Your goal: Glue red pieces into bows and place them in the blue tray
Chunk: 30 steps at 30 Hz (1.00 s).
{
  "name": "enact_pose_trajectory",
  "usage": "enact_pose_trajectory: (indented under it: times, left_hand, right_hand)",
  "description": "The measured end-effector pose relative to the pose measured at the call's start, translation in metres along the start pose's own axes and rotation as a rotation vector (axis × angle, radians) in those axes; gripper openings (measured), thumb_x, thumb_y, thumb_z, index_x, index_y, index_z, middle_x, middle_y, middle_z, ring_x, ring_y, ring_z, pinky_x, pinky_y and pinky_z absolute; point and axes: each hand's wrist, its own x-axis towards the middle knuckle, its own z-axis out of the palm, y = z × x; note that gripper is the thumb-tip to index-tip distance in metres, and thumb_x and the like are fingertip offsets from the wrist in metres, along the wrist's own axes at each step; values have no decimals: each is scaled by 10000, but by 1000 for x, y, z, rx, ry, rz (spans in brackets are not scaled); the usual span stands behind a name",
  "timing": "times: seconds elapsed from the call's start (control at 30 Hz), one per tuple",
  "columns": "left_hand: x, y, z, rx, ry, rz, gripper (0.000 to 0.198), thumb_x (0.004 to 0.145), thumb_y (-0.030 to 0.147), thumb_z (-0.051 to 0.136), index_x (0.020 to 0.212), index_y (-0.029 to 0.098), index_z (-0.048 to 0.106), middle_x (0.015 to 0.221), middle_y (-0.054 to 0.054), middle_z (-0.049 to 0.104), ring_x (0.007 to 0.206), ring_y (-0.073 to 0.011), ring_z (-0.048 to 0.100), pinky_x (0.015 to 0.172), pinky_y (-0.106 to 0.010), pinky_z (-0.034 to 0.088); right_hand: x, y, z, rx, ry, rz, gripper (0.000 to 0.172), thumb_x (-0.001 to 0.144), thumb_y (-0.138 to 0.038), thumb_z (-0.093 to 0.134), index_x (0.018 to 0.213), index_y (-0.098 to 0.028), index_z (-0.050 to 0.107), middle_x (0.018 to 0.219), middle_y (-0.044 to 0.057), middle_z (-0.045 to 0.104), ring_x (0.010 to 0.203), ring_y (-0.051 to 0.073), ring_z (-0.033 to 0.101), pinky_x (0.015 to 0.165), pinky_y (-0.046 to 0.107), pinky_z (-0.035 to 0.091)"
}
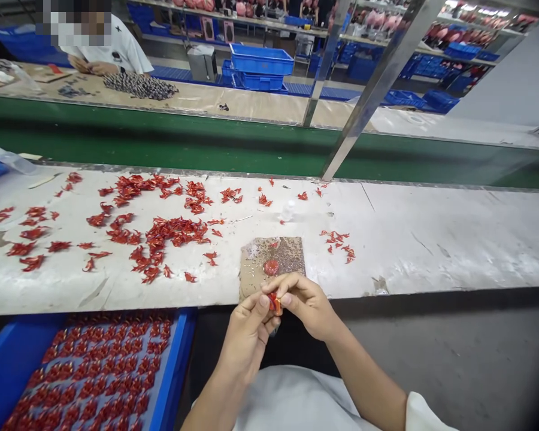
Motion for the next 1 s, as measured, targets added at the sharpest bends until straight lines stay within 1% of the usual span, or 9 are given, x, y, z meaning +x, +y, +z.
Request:
enact_pose_trajectory:
  times: [0.2,0.3,0.43,0.5,0.63,0.77,0.87,0.93,1.0]
  left_hand:
    - [0,-8,-8,-42,8,21,312,803,401,840,922,127,755,775,-33,658,695,-80,592,626,-169,519]
    - [1,-10,-12,-44,3,17,313,798,404,844,920,130,756,781,-32,656,706,-83,599,634,-171,523]
    - [2,-5,-14,-11,-22,-2,315,780,404,859,911,133,765,783,-41,664,708,-89,604,638,-175,521]
    - [2,-2,-15,22,-39,1,323,777,408,861,919,132,772,767,-40,663,691,-88,598,632,-175,515]
    - [0,5,-16,100,-62,9,317,775,417,860,926,148,786,784,-48,701,658,-82,591,635,-187,513]
    - [1,15,-22,241,-102,77,303,701,391,915,849,158,790,749,-52,736,657,-108,629,652,-205,514]
    - [-8,25,-26,321,-144,126,303,705,371,913,898,163,808,776,-63,762,676,-122,657,682,-219,524]
    - [-22,28,-32,343,-127,137,321,722,350,903,966,161,814,876,-88,784,776,-159,704,755,-248,551]
    - [-38,29,-49,344,-22,157,373,750,348,881,1061,158,801,980,-114,789,893,-204,731,822,-285,569]
  right_hand:
    - [-1,-5,0,-18,-87,-5,78,1006,-300,624,984,-231,650,1188,65,706,831,128,667,879,334,564]
    - [-2,0,5,-52,-59,-13,75,1002,-299,632,979,-230,651,1175,57,708,790,117,666,879,329,566]
    - [-6,9,12,-113,72,-27,62,996,-290,642,1035,-248,666,1149,52,709,1002,160,691,919,313,555]
    - [-7,11,13,-123,81,-29,113,984,-288,662,1091,-256,680,1159,62,706,1108,186,673,927,311,555]
    - [-6,8,11,-66,17,-70,101,933,-263,733,1030,-252,710,1162,66,694,1073,190,681,892,306,570]
    - [-5,10,13,-85,12,-189,80,947,-251,713,1026,-264,706,1131,61,680,1026,181,677,867,309,568]
    - [-8,17,21,-71,-32,-205,92,962,-271,691,1053,-285,688,1187,63,641,1077,194,658,874,322,570]
    - [-11,26,28,-98,-78,-140,183,946,-283,714,1122,-302,668,1255,68,606,1175,218,624,959,353,548]
    - [-14,38,34,-128,-147,-62,348,911,-311,758,1233,-311,625,1318,83,573,1210,239,609,1006,373,530]
